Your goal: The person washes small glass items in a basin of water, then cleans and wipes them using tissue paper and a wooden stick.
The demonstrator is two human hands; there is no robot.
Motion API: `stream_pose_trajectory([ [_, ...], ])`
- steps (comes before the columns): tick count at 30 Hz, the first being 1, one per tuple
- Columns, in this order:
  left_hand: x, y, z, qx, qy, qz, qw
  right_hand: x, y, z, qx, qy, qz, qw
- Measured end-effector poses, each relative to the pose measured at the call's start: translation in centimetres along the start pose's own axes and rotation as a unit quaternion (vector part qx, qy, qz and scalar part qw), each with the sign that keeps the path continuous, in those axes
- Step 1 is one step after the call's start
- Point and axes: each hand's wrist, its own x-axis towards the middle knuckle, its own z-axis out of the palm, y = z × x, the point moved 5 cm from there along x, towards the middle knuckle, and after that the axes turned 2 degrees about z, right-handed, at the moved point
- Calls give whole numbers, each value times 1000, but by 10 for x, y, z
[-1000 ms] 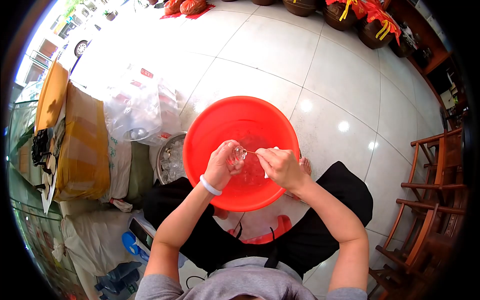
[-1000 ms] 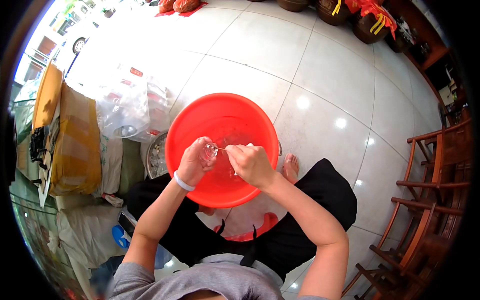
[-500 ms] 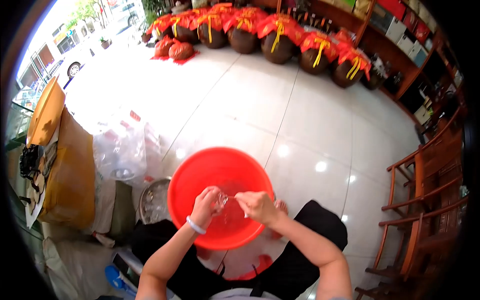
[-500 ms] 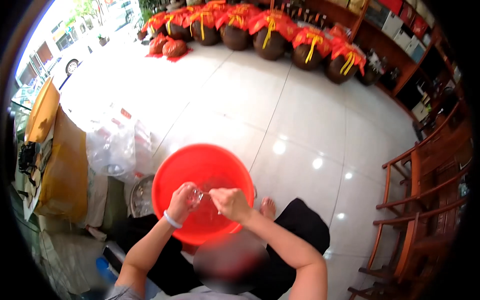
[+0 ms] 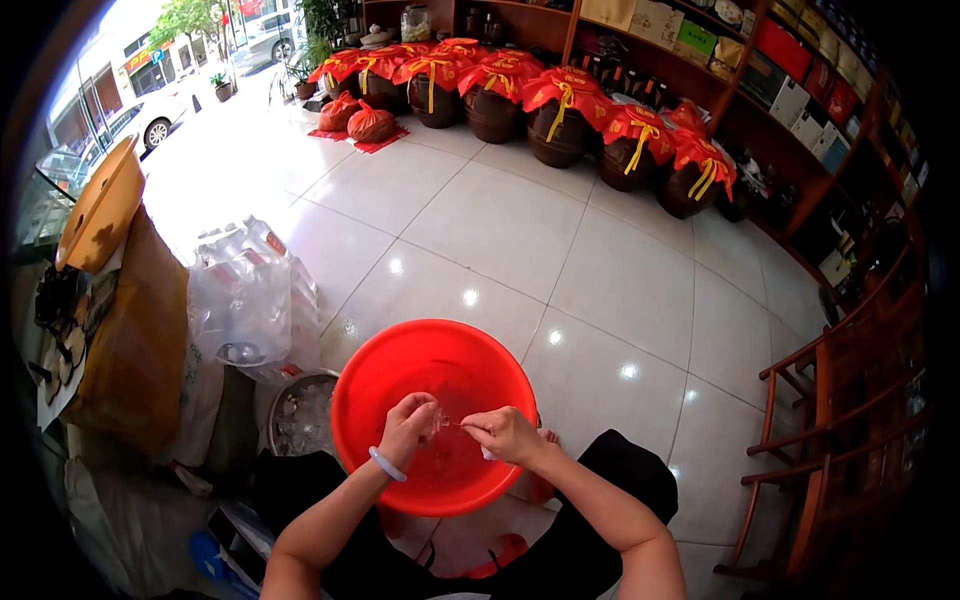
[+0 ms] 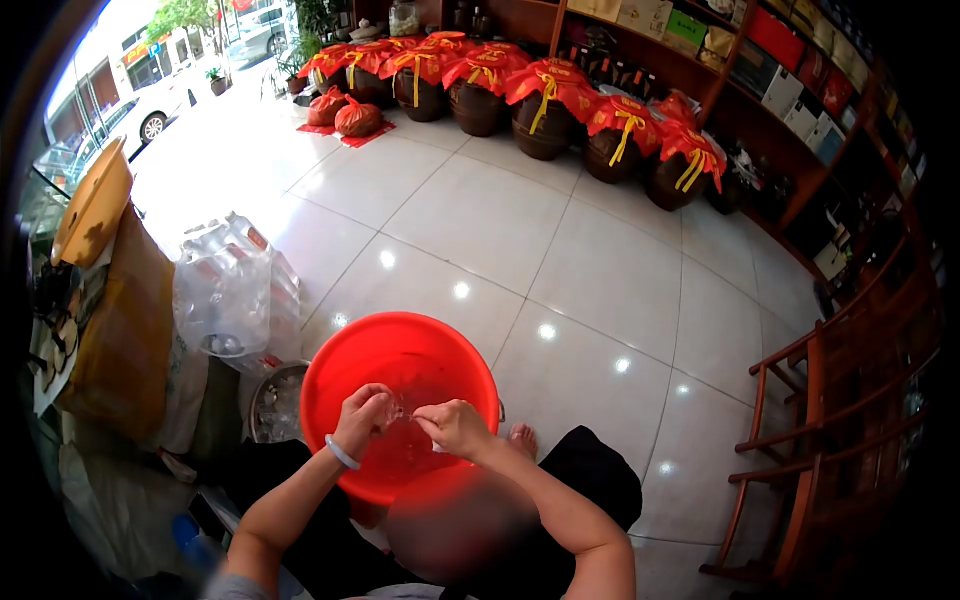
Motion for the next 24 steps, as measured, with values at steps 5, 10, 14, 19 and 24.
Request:
stream_pose_trajectory([
  [5,5,2,2,-16,-19,25,999,1,-2,-8,58,112,-50,991],
  [10,4,0,-1,4,8,16,1000,1,-2,-4,21,29,-16,999],
  [14,4,1,2,2,7,5,1000,2,0,-7,34,129,-104,986],
  [19,3,3,1,9,15,-3,1000,2,2,-2,10,58,-42,997],
  [24,4,1,0,5,-2,3,1000,3,6,0,83,45,-8,995],
])
